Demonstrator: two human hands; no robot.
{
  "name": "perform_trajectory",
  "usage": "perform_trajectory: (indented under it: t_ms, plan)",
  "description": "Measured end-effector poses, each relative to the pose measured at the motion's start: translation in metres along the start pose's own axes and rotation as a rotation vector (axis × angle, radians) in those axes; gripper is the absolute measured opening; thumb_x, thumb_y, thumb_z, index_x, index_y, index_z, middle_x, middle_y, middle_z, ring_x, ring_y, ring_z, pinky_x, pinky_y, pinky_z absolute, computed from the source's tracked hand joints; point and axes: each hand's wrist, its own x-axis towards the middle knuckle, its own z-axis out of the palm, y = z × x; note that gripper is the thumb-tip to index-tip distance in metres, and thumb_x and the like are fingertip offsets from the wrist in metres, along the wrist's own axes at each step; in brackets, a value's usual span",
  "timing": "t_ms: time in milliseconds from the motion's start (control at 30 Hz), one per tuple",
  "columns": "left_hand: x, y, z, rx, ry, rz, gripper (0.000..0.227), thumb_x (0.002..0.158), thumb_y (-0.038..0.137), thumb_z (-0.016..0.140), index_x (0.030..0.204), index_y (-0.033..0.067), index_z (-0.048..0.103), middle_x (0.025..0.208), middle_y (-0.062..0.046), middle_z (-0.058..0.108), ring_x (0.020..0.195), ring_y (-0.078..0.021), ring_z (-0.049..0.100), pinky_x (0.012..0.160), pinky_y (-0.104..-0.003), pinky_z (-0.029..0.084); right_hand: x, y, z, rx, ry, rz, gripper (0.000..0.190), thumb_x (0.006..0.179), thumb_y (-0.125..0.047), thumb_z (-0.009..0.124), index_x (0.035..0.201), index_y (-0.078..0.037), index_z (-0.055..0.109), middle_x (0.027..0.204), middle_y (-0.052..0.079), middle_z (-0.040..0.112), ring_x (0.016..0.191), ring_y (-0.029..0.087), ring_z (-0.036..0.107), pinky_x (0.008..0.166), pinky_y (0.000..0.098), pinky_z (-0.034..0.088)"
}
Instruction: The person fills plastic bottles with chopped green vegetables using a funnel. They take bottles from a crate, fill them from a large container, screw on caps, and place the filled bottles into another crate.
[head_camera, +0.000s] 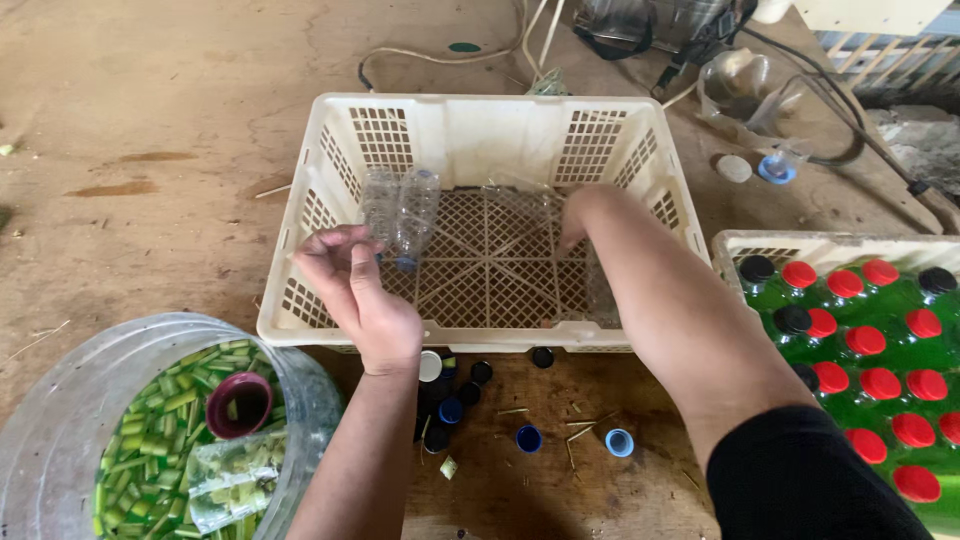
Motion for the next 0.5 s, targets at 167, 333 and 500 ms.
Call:
perform_trajectory:
  t_ms: [167, 333, 500]
  plan:
    - [0.0, -0.003, -0.002, -0.026, -0.016, -0.04, 0.019, 0.108, 0.006, 0.047, 0.126, 0.0057, 0.042, 0.121, -0.009, 0.051, 0.114, -0.0185, 0.054, 0.104, -0.035, 0.048, 0.029, 0.013, 0.003, -0.067, -0.052, 0.083, 0.057, 0.089, -0.031, 0.08, 0.135, -0.011, 0.053, 0.136, 0.016, 0.06, 0.12, 0.03, 0.062, 0.106, 0.0454, 0.049]
    - [0.0, -0.006, -0.003, -0.022, -0.038, -0.033, 0.021, 0.106, 0.003, 0.048, 0.125, 0.0061, 0.043, 0.121, -0.008, 0.05, 0.116, -0.0174, 0.055, 0.104, -0.033, 0.048, 0.038, 0.019, 0.001, 0.011, 0.071, 0.05, 0.032, 0.093, -0.026, 0.076, 0.12, -0.011, 0.067, 0.125, 0.014, 0.069, 0.112, 0.028, 0.069, 0.1, 0.0424, 0.055]
    - [-0.001, -0.008, -0.003, -0.032, -0.05, -0.089, 0.019, 0.105, 0.001, 0.05, 0.122, 0.0064, 0.043, 0.119, -0.007, 0.053, 0.109, -0.0147, 0.054, 0.098, -0.03, 0.046, 0.026, 0.018, -0.015, 0.462, 0.304, -0.156, 0.018, 0.096, -0.023, 0.071, 0.111, -0.014, 0.075, 0.116, 0.01, 0.076, 0.105, 0.023, 0.072, 0.097, 0.0389, 0.057]
